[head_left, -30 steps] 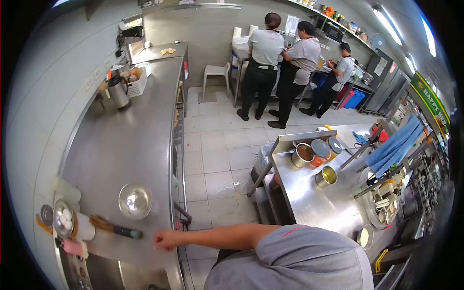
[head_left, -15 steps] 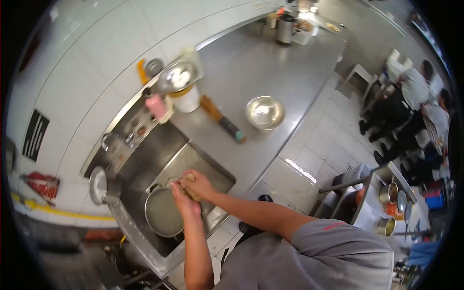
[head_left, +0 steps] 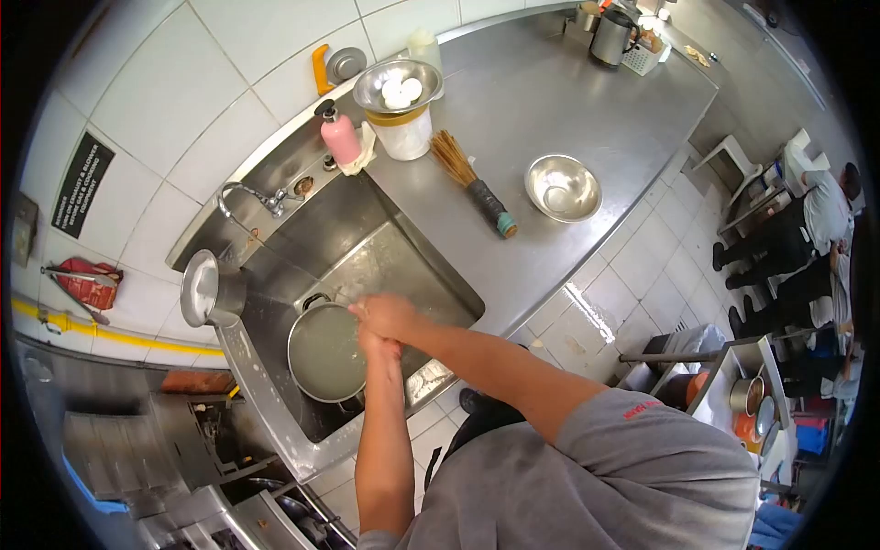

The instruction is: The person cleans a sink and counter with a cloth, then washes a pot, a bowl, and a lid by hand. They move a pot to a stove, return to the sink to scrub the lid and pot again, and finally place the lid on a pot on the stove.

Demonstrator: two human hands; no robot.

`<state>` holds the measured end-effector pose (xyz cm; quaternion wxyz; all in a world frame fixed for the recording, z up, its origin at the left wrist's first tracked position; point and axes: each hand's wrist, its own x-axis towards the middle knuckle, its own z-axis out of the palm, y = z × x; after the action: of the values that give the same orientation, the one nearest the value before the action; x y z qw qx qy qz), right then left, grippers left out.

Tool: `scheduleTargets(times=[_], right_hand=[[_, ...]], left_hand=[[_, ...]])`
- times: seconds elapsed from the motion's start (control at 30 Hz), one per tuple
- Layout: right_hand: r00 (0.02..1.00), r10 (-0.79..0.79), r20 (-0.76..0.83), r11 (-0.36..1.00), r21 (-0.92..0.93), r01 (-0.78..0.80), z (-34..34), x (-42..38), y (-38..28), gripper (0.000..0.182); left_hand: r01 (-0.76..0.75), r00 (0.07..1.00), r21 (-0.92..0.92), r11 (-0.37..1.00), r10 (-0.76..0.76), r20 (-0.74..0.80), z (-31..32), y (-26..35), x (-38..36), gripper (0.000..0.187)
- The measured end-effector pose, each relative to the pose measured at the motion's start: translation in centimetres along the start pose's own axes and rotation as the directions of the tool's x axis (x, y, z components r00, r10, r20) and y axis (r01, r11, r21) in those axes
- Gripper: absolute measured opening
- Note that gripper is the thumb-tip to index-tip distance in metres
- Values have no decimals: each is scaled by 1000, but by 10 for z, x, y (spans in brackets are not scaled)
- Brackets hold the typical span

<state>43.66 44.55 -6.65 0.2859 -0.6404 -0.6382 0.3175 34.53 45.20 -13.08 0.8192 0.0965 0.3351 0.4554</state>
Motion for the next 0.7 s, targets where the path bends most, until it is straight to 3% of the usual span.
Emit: scheduleTargets(times=[0.07, 0.13, 0.2, 0.27, 0.3, 0.33, 0.37, 0.4, 0.43, 0.5, 0.6, 0.67, 0.7], right_hand=[[996, 73, 50, 996, -45, -71, -12, 5, 6, 50], [985, 143, 93, 986, -97, -134, -21, 12, 17, 52], [992, 118, -37, 989, -81, -120, -20, 17, 37, 30], [941, -332, -69, 907, -295, 299, -47, 20, 60, 30], [928, -359, -98, 884, -354, 304, -63, 18, 63, 33], [913, -389, -124, 857, -412, 309, -82, 17, 62, 37], [936, -324, -134, 926, -250, 285, -99, 23, 60, 37], [959, -254, -127, 966, -82, 245, -115, 29, 55, 38], [957, -269, -108, 962, -79, 262, -132, 29, 44, 38], [980, -198, 18, 952, 239, 188, -179, 24, 15, 36], [959, -282, 14, 903, 341, 261, -232, 11, -11, 31], [956, -291, -45, 898, 331, 290, -266, 4, -26, 30], [948, -299, -112, 890, 324, 319, -280, 4, -30, 29]], left_hand=[[-124, 986, 92, 988, 133, -96, 19, -10, 5, 47], [-114, 977, 185, 976, 145, -159, 54, -12, -9, 46], [-104, 959, 265, 959, 167, -228, 75, -4, -26, 45], [-47, 988, 486, 873, 113, -107, 81, 9, -35, 36], [-57, 984, 476, 877, 130, -122, 84, 14, -41, 36], [-85, 993, 633, 769, 114, -5, 87, 20, -46, 34], [-126, 992, 763, 634, 75, 102, 88, 23, -50, 32], [-129, 991, 755, 642, 98, 86, 87, 23, -50, 32], [-172, 985, 778, 604, 86, 151, 87, 20, -47, 32], [-226, 972, 793, 565, 75, 223, 91, 11, -41, 33], [-319, 946, 825, 468, 104, 306, 107, -7, -35, 32], [-683, 719, 729, -35, 146, 680, 128, -11, -38, 27], [-680, 721, 733, -32, 154, 676, 137, -19, -46, 27]])
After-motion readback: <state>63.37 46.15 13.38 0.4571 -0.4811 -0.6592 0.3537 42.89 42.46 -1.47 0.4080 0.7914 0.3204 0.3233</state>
